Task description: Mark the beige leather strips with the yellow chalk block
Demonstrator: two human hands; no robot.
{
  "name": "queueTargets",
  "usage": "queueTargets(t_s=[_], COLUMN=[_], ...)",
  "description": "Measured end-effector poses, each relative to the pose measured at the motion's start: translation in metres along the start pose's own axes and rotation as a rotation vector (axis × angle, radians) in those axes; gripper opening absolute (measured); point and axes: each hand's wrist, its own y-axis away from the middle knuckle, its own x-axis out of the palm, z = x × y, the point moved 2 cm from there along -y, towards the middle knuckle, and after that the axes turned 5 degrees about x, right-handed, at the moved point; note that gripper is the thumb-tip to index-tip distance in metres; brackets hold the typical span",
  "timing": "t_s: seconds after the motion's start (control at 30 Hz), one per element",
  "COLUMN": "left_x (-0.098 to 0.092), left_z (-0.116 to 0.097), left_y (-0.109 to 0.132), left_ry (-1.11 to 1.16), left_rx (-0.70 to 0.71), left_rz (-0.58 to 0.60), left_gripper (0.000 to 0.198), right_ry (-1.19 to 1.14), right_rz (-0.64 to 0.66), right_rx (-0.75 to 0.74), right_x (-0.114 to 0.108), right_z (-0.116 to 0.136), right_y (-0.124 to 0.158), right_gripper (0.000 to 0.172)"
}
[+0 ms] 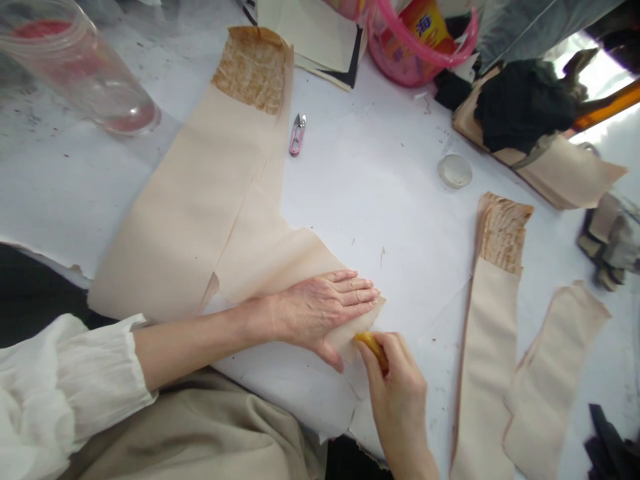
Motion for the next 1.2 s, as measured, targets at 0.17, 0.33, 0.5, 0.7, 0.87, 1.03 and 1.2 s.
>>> queueTargets(t_s=[0.17, 0.33, 0.5, 0.7, 0.87, 1.03, 1.2], left_x=[-0.001, -0.002, -0.001, 0.000, -0.001, -0.001, 0.000], left_z=[0.000, -0.001, -0.001, -0.001, -0.001, -0.001, -0.001], left_y=[0.000, 0.000, 0.000, 0.000, -0.001, 0.000, -0.001], left_ry=[0.011, 0.009, 0.010, 0.004, 0.007, 0.011, 0.005], left_rx=[-0.007, -0.010, 0.002, -0.001, -0.006, 0.000, 0.008], left_rz=[0.027, 0.040, 0.035, 0.015, 0.037, 0.031, 0.012], left_gripper=[0.094, 0.098, 0.096, 0.101, 0.094, 0.098, 0.096], right_ry=[0.017, 0.031, 0.027, 0.013, 0.002, -0.006, -0.015], right_rz=[0.153, -0.004, 0.037, 0.089, 0.000, 0.193, 0.000], right_rx=[0.018, 0.068, 0.012, 0.074, 0.040, 0.115, 0.122], right_x=[-0.001, -0.010, 0.005, -0.012, 0.007, -0.003, -0.005], right_z=[-0.009, -0.008, -0.007, -0.010, -0.004, -0.013, -0.009], right_y=[0.018, 0.006, 0.007, 0.011, 0.003, 0.023, 0.005], right_gripper=[0.015, 0.012, 0.014, 0.014, 0.014, 0.018, 0.013])
